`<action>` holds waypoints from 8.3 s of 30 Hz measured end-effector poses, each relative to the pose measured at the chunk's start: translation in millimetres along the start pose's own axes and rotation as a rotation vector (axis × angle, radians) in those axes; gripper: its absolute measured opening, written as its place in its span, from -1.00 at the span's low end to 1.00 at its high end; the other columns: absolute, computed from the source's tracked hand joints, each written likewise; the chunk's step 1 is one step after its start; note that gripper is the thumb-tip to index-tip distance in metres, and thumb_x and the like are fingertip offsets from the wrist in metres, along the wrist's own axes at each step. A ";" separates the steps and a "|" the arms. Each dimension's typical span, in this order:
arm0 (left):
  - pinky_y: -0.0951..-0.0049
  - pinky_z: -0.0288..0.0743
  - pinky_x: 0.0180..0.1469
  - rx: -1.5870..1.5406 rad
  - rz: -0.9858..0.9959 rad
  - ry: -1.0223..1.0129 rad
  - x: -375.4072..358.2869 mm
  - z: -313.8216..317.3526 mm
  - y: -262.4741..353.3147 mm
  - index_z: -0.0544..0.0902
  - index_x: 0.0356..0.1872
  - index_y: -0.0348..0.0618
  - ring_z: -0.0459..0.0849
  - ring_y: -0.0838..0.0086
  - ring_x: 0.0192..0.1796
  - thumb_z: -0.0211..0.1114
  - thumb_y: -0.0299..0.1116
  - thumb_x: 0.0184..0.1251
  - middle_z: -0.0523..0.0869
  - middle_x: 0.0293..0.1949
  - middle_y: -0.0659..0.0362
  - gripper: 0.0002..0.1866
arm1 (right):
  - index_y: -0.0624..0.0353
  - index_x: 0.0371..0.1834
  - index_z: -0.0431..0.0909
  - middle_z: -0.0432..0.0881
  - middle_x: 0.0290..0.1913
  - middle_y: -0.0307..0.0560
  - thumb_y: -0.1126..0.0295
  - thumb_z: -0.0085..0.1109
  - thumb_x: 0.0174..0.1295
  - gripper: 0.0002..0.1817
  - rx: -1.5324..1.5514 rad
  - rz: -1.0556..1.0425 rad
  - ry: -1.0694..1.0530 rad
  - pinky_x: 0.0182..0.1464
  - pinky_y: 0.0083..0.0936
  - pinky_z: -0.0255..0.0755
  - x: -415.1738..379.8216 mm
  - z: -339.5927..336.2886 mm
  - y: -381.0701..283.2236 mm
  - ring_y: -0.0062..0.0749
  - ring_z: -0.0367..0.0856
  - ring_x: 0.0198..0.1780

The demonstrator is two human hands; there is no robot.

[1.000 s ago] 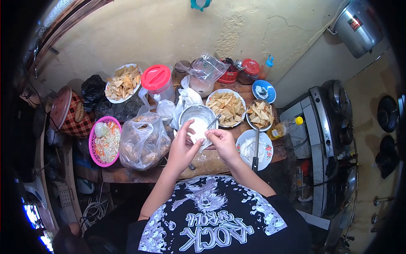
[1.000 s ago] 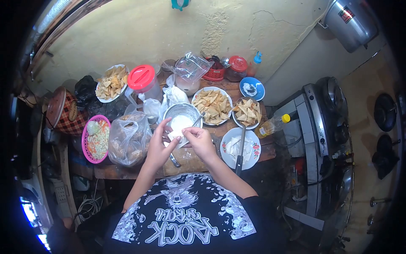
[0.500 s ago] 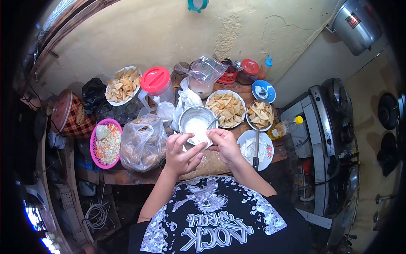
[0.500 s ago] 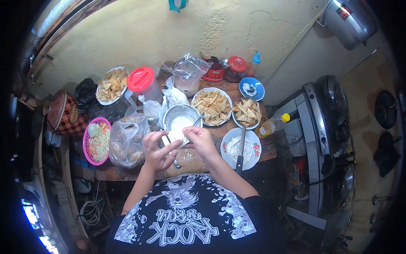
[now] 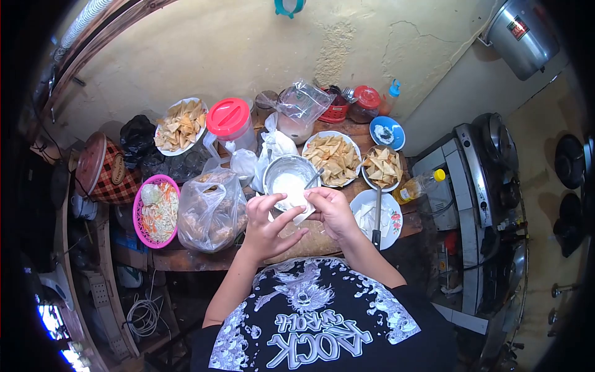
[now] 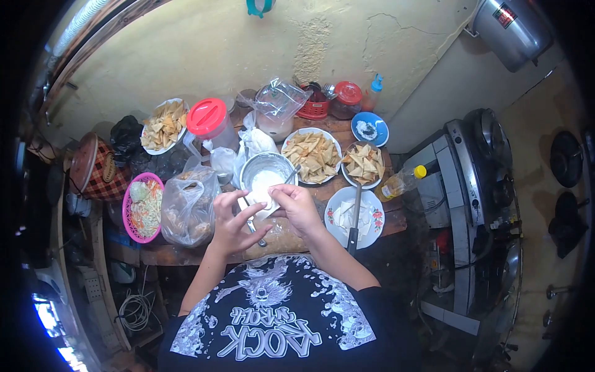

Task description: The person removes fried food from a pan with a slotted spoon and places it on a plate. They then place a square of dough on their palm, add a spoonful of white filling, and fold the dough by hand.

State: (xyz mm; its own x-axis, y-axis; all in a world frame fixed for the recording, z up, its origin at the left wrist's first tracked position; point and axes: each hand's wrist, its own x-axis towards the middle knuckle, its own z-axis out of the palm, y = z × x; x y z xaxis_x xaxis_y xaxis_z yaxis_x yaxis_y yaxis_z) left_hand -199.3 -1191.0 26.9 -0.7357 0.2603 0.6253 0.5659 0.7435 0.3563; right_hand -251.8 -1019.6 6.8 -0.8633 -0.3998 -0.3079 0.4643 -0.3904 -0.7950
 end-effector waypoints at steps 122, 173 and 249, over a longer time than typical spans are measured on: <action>0.67 0.45 -0.42 -1.223 -0.724 -0.004 30.8 28.0 52.1 0.64 -0.22 -0.34 0.59 0.60 -0.38 0.27 -0.55 0.19 0.62 -0.32 0.15 -0.85 | 0.39 -0.24 0.60 0.58 -0.29 -0.06 0.66 0.24 0.05 -0.82 -0.517 -0.583 0.072 -0.21 -0.67 0.54 -75.5 -14.1 -46.8 -0.48 0.63 -0.28; 0.15 0.29 0.13 0.135 -0.700 -0.548 -63.1 232.2 18.2 0.34 0.17 -0.24 0.37 0.05 0.09 0.37 -0.30 -0.02 0.40 0.06 -0.04 -0.33 | 0.28 -0.10 0.47 0.57 -0.29 -0.16 0.46 -0.04 0.31 -0.82 -0.292 -0.515 0.621 -0.32 -0.73 0.34 -131.5 -196.8 1.2 -0.64 0.52 -0.35; 0.14 0.63 -0.18 -1.558 -1.360 0.152 -62.8 140.9 -66.5 -0.04 0.25 -0.22 0.65 0.04 -0.20 -0.18 -0.48 0.26 0.45 0.00 -0.20 -0.48 | 0.30 -0.27 0.49 0.53 -0.22 0.05 0.53 0.05 0.18 -0.91 -1.107 -0.837 -0.035 -0.24 -0.36 0.45 61.1 -48.8 45.4 -0.06 0.56 -0.26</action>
State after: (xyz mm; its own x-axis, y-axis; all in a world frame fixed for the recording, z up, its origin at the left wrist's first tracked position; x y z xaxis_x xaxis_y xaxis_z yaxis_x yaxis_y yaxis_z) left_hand -243.2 -1170.0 -133.9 -0.8802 0.0144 -0.4743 -0.3592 -0.6735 0.6461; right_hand -293.1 -1021.3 -73.6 -0.7908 -0.4027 0.4610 -0.5944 0.3250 -0.7356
